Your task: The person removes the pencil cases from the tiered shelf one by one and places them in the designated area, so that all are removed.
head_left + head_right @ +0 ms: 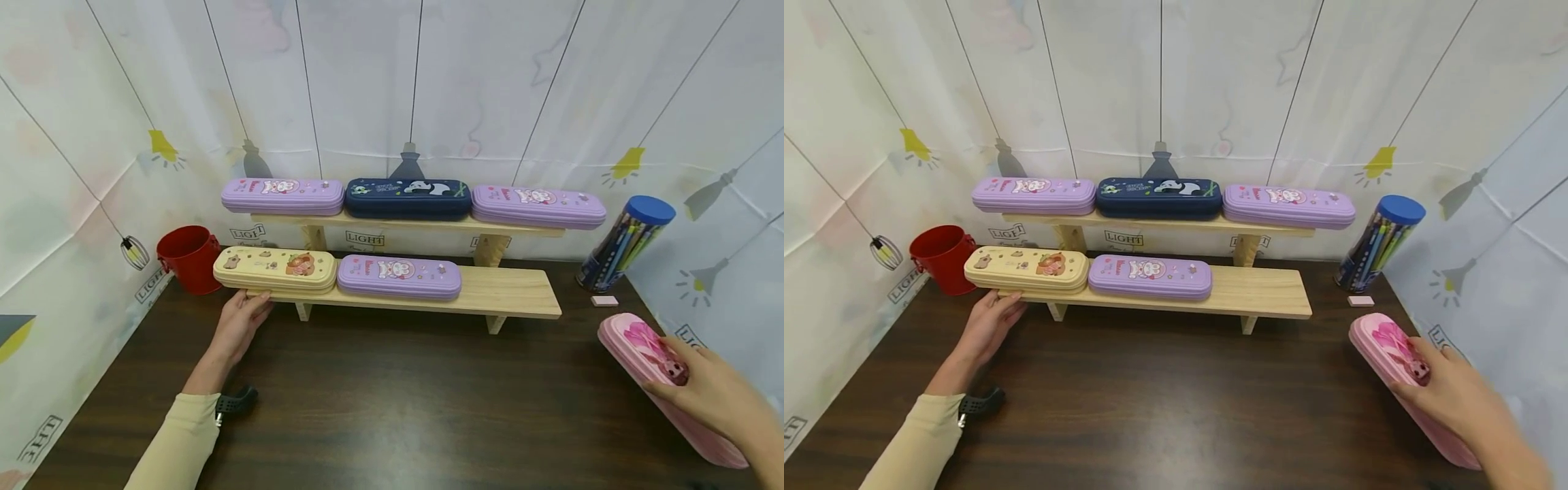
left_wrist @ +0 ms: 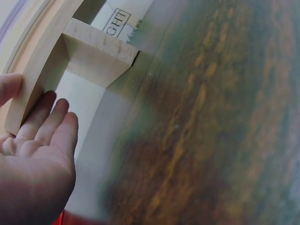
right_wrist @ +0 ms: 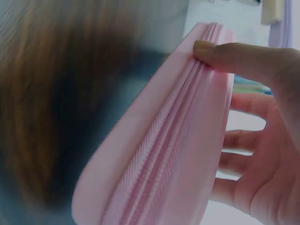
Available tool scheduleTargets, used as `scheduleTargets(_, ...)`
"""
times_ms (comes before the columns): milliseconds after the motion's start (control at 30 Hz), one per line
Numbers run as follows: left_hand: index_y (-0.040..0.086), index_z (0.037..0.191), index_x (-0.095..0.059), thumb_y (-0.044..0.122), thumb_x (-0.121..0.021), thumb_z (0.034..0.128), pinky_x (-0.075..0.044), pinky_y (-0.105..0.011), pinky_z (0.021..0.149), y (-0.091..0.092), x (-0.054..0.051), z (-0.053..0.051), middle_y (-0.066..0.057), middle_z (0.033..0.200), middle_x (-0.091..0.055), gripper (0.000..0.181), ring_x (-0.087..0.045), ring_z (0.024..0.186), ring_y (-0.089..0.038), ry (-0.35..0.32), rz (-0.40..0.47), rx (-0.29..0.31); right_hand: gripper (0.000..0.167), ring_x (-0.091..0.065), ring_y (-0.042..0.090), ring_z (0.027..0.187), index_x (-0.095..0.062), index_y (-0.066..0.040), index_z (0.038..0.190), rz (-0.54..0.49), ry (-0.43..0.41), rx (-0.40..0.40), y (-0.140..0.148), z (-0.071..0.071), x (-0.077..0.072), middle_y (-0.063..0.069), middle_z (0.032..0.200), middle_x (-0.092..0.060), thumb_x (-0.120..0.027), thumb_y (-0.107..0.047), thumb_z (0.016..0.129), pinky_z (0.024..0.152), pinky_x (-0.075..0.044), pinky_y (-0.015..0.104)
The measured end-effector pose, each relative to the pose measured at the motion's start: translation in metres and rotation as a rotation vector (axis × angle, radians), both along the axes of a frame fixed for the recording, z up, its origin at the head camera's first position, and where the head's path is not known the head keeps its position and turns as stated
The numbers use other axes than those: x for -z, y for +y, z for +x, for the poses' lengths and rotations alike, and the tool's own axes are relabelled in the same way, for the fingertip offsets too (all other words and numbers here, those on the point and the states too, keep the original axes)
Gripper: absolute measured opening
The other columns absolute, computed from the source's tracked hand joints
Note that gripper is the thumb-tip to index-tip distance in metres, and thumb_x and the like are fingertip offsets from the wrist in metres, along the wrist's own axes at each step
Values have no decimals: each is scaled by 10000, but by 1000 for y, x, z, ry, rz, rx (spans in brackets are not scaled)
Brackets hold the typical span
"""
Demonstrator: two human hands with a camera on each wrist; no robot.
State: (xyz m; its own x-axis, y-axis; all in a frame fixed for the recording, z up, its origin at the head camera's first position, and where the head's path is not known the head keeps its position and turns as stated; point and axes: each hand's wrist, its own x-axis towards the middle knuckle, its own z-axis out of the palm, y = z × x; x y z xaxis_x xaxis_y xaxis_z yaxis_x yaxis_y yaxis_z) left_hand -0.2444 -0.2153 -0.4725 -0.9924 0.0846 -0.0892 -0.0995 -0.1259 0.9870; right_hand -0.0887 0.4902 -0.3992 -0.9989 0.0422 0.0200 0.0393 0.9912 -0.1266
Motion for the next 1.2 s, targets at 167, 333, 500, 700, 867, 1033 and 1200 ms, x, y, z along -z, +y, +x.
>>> scheduleTargets(167,79,1578,-187,310,-567,1019,-313,-447,1206,3,0,2,-205,1601,-311,714,-406,1428,-210,8,7,-25,952,-519,653,971,-391,182,1320,22,-64,84,17,11,11,519,1145,-474,-783,-495,778,742,-463,721)
scheduleTargets(333,91,1584,-183,311,-562,1021,-312,-459,1199,2,1,3,-211,1600,-309,713,-382,1435,-245,30,5,-23,905,-534,654,923,-379,156,1299,23,-70,139,23,18,17,537,1128,-456,-777,-467,777,694,-466,706)
scheduleTargets(500,86,1585,-180,341,-570,1014,-306,-470,1203,1,0,5,-208,1602,-307,737,-367,1445,-259,28,-13,-24,897,-547,641,869,-372,151,1278,14,-64,140,26,19,20,543,1076,-465,-797,-443,757,649,-460,684)
scheduleTargets(700,97,1582,-195,327,-577,1012,-319,-455,1204,2,0,3,-201,1600,-317,723,-395,1434,-233,19,-3,-24,886,-536,619,854,-358,143,1261,8,-67,130,26,23,25,545,1022,-456,-805,-427,750,642,-456,672)
scheduleTargets(867,98,1578,-209,332,-588,1006,-334,-445,1195,2,-1,3,-194,1597,-326,725,-421,1420,-212,14,-6,-33,916,-539,622,843,-343,149,1264,5,-75,134,27,25,28,551,1012,-447,-814,-436,739,630,-461,664)
scheduleTargets(1033,95,1574,-218,338,-583,1007,-340,-434,1189,2,-2,2,-187,1594,-337,716,-434,1411,-194,22,-13,-33,925,-550,605,817,-335,153,1249,-4,-83,140,27,26,28,550,1002,-448,-817,-445,734,611,-466,646)
scheduleTargets(1200,100,1567,-236,319,-569,1017,-347,-423,1182,4,0,3,-187,1579,-361,679,-477,1372,-141,23,-10,-45,972,-514,639,900,-325,186,1241,11,-167,212,19,23,22,545,1072,-431,-758,-550,777,701,-473,693)
